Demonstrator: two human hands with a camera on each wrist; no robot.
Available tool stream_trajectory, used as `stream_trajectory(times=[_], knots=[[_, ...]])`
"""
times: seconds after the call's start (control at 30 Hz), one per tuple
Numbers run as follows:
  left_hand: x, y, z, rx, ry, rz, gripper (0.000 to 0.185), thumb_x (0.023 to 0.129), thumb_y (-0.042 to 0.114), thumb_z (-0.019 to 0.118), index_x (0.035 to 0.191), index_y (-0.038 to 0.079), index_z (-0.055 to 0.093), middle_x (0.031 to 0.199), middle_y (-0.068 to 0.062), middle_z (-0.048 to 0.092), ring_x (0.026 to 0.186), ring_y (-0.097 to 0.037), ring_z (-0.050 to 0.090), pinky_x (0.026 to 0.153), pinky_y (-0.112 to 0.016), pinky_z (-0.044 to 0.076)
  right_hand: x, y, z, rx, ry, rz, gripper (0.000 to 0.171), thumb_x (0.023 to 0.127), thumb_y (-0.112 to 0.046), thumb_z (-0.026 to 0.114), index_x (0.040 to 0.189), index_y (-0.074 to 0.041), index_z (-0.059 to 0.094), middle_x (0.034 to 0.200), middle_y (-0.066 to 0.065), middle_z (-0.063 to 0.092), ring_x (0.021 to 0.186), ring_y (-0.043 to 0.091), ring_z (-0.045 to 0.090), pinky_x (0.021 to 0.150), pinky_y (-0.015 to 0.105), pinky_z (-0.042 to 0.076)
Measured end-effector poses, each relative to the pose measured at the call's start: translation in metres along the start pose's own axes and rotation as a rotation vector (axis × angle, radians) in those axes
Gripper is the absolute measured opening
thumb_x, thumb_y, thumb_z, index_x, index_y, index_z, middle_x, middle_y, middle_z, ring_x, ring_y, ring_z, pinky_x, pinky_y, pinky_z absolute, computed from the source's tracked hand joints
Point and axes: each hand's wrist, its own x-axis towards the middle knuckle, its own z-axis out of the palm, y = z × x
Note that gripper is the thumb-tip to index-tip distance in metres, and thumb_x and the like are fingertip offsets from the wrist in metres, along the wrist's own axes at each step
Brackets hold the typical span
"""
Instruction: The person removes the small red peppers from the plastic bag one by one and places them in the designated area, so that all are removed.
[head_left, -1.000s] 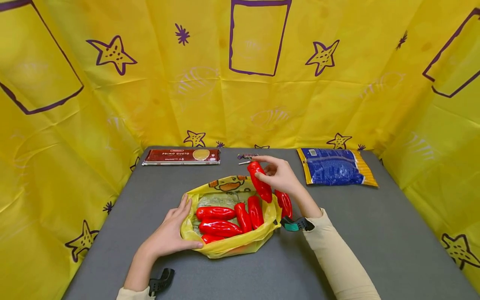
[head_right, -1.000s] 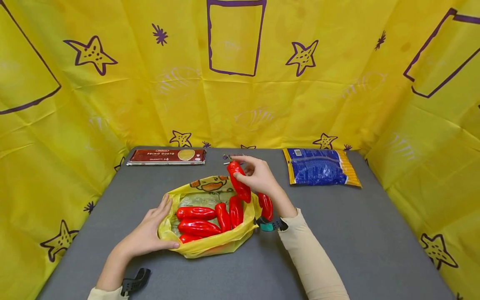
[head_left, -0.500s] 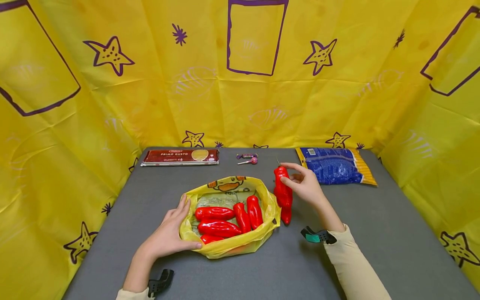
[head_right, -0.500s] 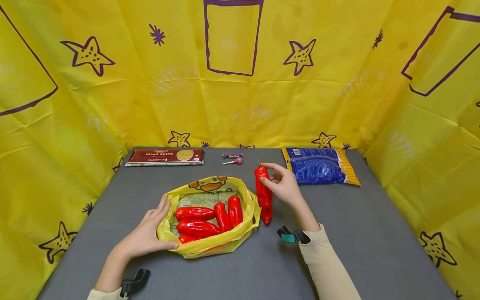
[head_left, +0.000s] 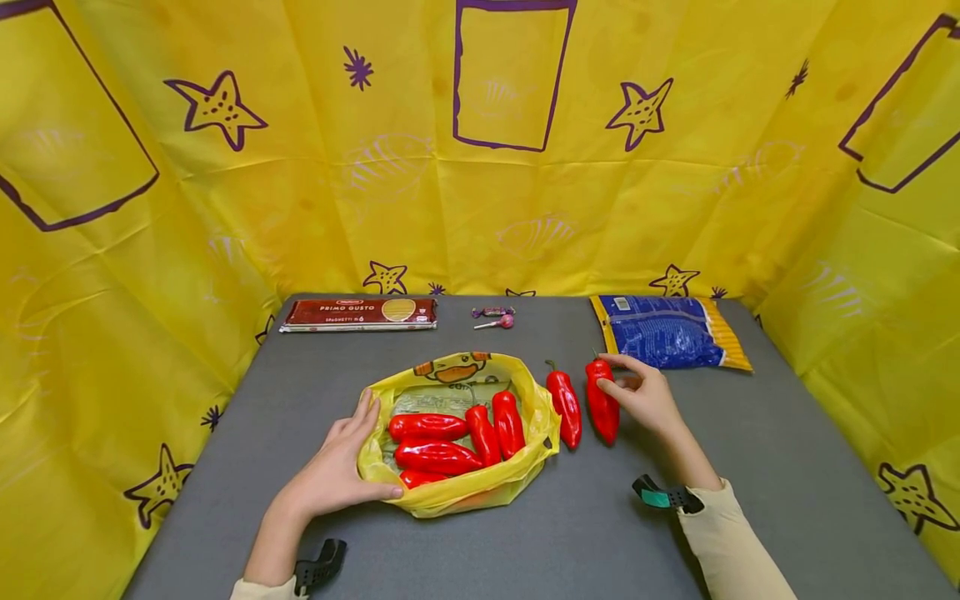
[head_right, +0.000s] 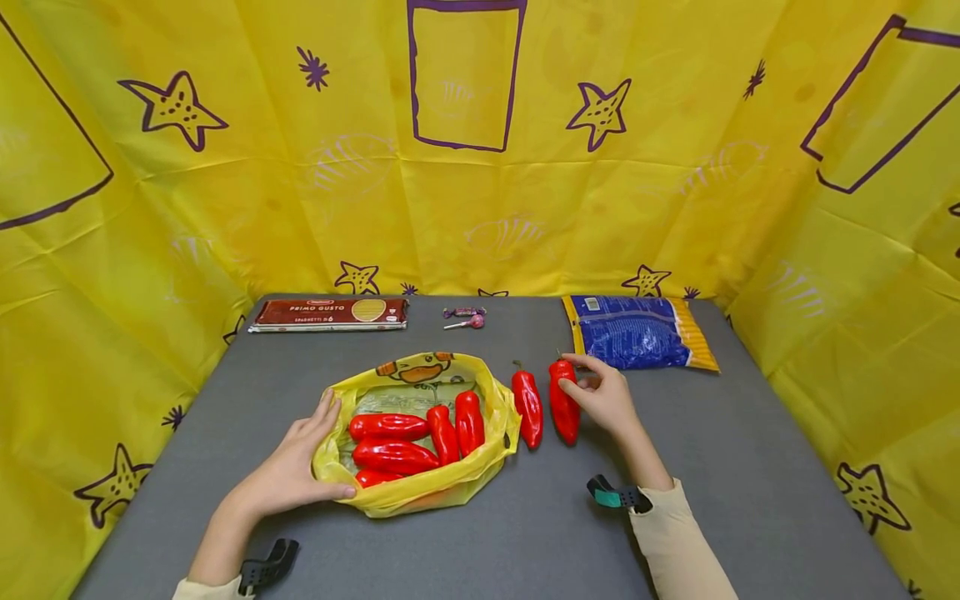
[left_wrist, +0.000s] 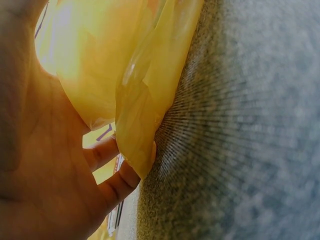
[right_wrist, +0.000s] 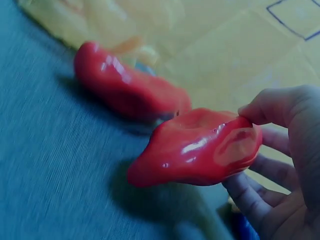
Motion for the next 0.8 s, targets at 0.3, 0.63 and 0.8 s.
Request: stream_trajectory(times=[0.3,0.63,0.8], knots=[[-0.001,-0.002,-0.001,0.002,0.006,0.003,0.137,0.07,0.071,0.088,0.17,0.006,0.02,0.18,-0.009,-0.001,0.144,-0.04,0.032,0.105,-0.065,0.046,-0.004,0.019,-0.001,-0.013,-0.006,0.051,0.043,0.098,-0.016,0.078,0.138,-0.003,0.069,0.127,0.024,0.067,0.066,0.008,0.059,0.056,0.024,0.045],[-0.002,-0.002,0.0,0.007,-0.007,-0.001,0.137,0.071,0.072,0.087,0.17,0.008,0.018,0.18,-0.008,-0.002,0.146,-0.041,0.031,0.104,-0.065,0.046,-0.011,0.035,0.01,-0.041,0.051,0.013,0.039,0.096,-0.019,0.08,0.132,-0.005,0.072,0.067,0.003,0.057,0.051,0.005,0.045,0.048,0.024,0.034],[-0.001,0.0,0.0,0.014,-0.004,-0.004,0.138,0.07,0.073,0.087,0.17,0.009,0.018,0.18,-0.008,0.0,0.146,-0.042,0.031,0.104,-0.066,0.046,-0.011,0.039,0.014,-0.085,0.131,-0.031,0.039,0.096,-0.019,0.08,0.131,-0.006,0.073,0.073,0.005,0.054,0.049,0.004,0.04,0.046,0.024,0.032]])
